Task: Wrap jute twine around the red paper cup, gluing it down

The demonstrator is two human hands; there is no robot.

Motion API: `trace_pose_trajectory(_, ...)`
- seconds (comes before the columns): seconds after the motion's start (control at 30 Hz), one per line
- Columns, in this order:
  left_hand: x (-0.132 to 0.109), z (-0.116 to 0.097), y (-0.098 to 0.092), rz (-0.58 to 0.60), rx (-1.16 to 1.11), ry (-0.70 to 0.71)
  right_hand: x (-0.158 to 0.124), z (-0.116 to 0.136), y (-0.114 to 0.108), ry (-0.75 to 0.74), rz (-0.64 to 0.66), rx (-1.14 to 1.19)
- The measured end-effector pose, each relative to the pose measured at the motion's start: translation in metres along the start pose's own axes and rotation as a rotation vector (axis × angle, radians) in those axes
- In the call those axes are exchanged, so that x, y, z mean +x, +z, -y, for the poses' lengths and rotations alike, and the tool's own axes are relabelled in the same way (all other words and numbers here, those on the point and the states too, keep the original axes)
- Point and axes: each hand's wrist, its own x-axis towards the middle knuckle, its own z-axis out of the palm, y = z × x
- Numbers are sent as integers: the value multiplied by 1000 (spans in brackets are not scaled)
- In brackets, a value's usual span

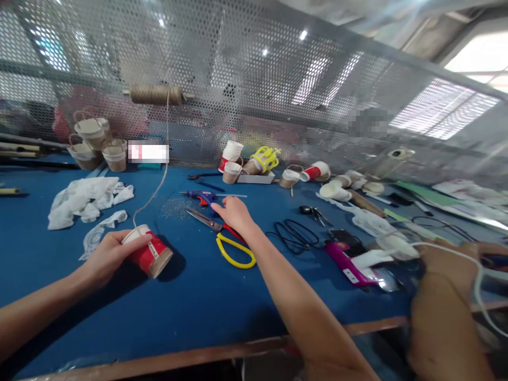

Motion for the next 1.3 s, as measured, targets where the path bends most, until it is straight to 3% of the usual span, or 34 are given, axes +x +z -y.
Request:
trace_pose_trajectory(0.2, 2, 3, 0, -63, 17, 94, 30, 10, 19, 43, 152, -49)
trace_pose_trajectory(0.37, 5, 1, -1, -140, 10, 151, 33, 18, 18, 74, 116, 85)
trace_pose_trajectory(0.5, 7, -1, -5, -51, 0, 77, 10, 19, 2, 54, -2, 309)
trace_pose_trajectory(0.57, 8, -4, -8, 29, 22, 23, -8, 20, -10, 23, 1, 446)
trace_pose_trajectory(0.7, 8, -9, -12, 106, 84, -8, -43, 23, -27, 25, 284, 978)
trace_pose_trajectory(0.8, 9, -7, -12, 43, 90, 86, -60, 27, -27, -25, 349, 1117)
trace_pose_trajectory(0.93, 8, -3, -11, -16, 117, 156, -71, 26, -18, -131, 388, 1062)
trace_pose_trajectory(1.07, 6, -4, -10, -64, 271, 247, -80, 25, -14, -180, 379, 833)
trace_pose_trajectory(1.2, 5, -5, -11, -84, 373, 280, -90, 31, -15, -223, 312, 600)
trace_pose_trajectory(1.3, 5, -4, -11, -81, 375, 265, -95, 34, -13, -269, 180, 395)
